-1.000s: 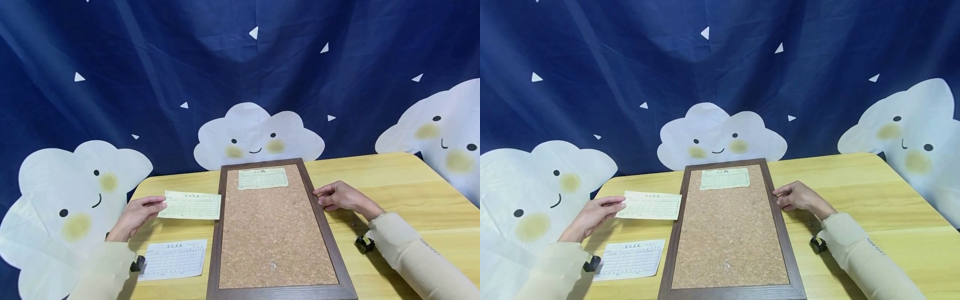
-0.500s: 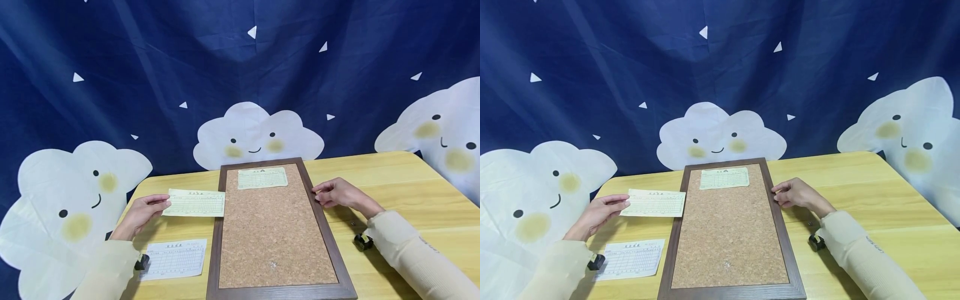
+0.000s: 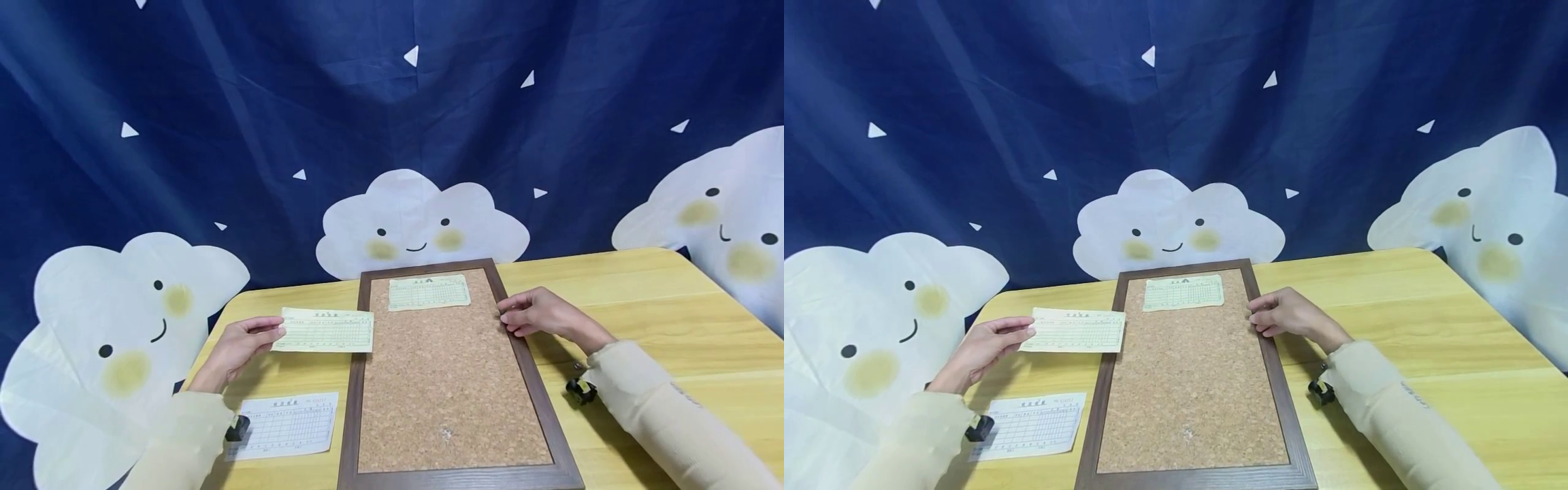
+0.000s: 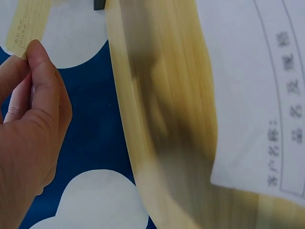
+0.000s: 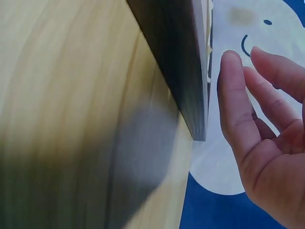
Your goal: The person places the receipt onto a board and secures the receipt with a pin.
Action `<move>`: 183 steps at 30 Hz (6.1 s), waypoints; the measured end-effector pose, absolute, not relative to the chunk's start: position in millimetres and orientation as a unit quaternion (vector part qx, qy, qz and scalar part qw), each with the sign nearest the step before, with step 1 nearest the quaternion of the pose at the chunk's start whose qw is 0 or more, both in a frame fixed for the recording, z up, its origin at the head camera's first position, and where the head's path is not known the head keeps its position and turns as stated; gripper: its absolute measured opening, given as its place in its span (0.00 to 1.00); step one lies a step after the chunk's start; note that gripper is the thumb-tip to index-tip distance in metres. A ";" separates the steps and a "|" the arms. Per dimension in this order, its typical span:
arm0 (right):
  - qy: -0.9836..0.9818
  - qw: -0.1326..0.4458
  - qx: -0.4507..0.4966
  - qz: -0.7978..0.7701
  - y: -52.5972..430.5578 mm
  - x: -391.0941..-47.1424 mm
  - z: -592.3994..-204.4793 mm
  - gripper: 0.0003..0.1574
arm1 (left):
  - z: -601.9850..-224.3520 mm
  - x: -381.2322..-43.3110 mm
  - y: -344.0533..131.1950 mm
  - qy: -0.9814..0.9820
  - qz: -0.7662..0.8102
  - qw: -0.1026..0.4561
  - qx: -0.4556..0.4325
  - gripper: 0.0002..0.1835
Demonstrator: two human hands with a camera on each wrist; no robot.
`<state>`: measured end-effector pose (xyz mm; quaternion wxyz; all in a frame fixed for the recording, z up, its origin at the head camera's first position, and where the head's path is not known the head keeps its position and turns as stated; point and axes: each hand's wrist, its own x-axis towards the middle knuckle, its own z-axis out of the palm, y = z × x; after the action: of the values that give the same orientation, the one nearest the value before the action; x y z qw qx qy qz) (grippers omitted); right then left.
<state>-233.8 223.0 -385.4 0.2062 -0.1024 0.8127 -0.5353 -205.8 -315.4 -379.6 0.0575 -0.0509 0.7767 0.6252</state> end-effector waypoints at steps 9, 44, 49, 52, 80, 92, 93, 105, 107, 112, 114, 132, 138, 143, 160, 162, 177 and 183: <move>0.800 0.207 -0.118 -0.550 207.5 -235.5 -381.8 0.28 | -381.2 -208.1 -310.0 0.770 0.634 0.051 -0.055 0.19; 0.780 0.210 -0.130 -0.574 151.6 -242.6 -376.2 0.25 | -379.7 -211.8 -288.3 0.752 0.652 0.057 -0.075 0.28; 0.776 0.213 -0.121 -0.582 145.1 -242.7 -374.8 0.26 | -382.2 -212.1 -285.2 0.747 0.659 0.054 -0.072 0.26; 0.774 0.211 -0.117 -0.585 142.2 -243.0 -373.9 0.26 | -383.4 -212.8 -281.6 0.747 0.659 0.050 -0.073 0.24; 0.751 0.208 -0.110 -0.617 117.7 -243.0 -376.4 0.24 | -381.0 -213.0 -249.9 0.715 0.694 0.049 -0.075 0.26; 0.757 0.201 -0.100 -0.614 105.5 -243.9 -374.9 0.22 | -382.6 -213.4 -241.1 0.718 0.691 0.047 -0.069 0.24; 0.756 0.200 -0.099 -0.616 104.3 -243.8 -374.9 0.21 | -382.9 -213.5 -240.7 0.718 0.691 0.047 -0.069 0.24; 0.752 0.195 -0.091 -0.623 99.8 -243.6 -374.5 0.20 | -383.1 -216.8 -229.7 0.718 0.691 0.048 -0.068 0.24; 0.753 0.193 -0.090 -0.622 99.8 -243.7 -374.3 0.19 | -383.3 -217.2 -227.9 0.720 0.689 0.049 -0.067 0.24; 0.754 0.190 -0.094 -0.622 100.3 -244.1 -374.2 0.18 | -383.7 -217.1 -223.8 0.724 0.685 0.047 -0.066 0.23; 0.754 0.189 -0.094 -0.622 100.5 -244.3 -374.5 0.18 | -383.4 -216.6 -221.9 0.724 0.685 0.047 -0.064 0.22; 0.760 0.180 -0.077 -0.620 110.9 -242.7 -373.5 0.18 | -382.7 -216.9 -204.5 0.714 0.698 0.038 -0.051 0.21; 0.755 0.173 -0.080 -0.628 117.6 -241.2 -375.7 0.18 | -383.9 -217.5 -197.0 0.717 0.695 0.026 -0.052 0.20; 0.761 0.163 -0.080 -0.623 124.0 -240.4 -375.0 0.18 | -384.4 -217.6 -189.5 0.716 0.695 0.021 -0.054 0.20; 0.773 0.164 -0.071 -0.609 144.3 -238.7 -373.5 0.18 | -389.7 -219.0 -167.8 0.708 0.704 0.013 -0.047 0.17; 0.775 0.166 -0.071 -0.605 146.9 -238.2 -373.1 0.18 | -389.4 -218.7 -165.2 0.709 0.704 0.012 -0.047 0.17; 0.784 0.158 -0.087 -0.594 161.3 -234.6 -369.7 0.19 | -392.4 -219.9 -148.9 0.732 0.680 0.010 -0.034 0.16; 0.791 0.159 -0.087 -0.585 166.8 -234.8 -370.1 0.18 | -392.1 -219.9 -145.2 0.731 0.682 0.022 -0.027 0.16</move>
<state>-234.8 166.8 -370.1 0.1594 -0.0867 0.7907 -0.5846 -219.9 -145.2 -392.1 0.0224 -0.0270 0.7308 0.6817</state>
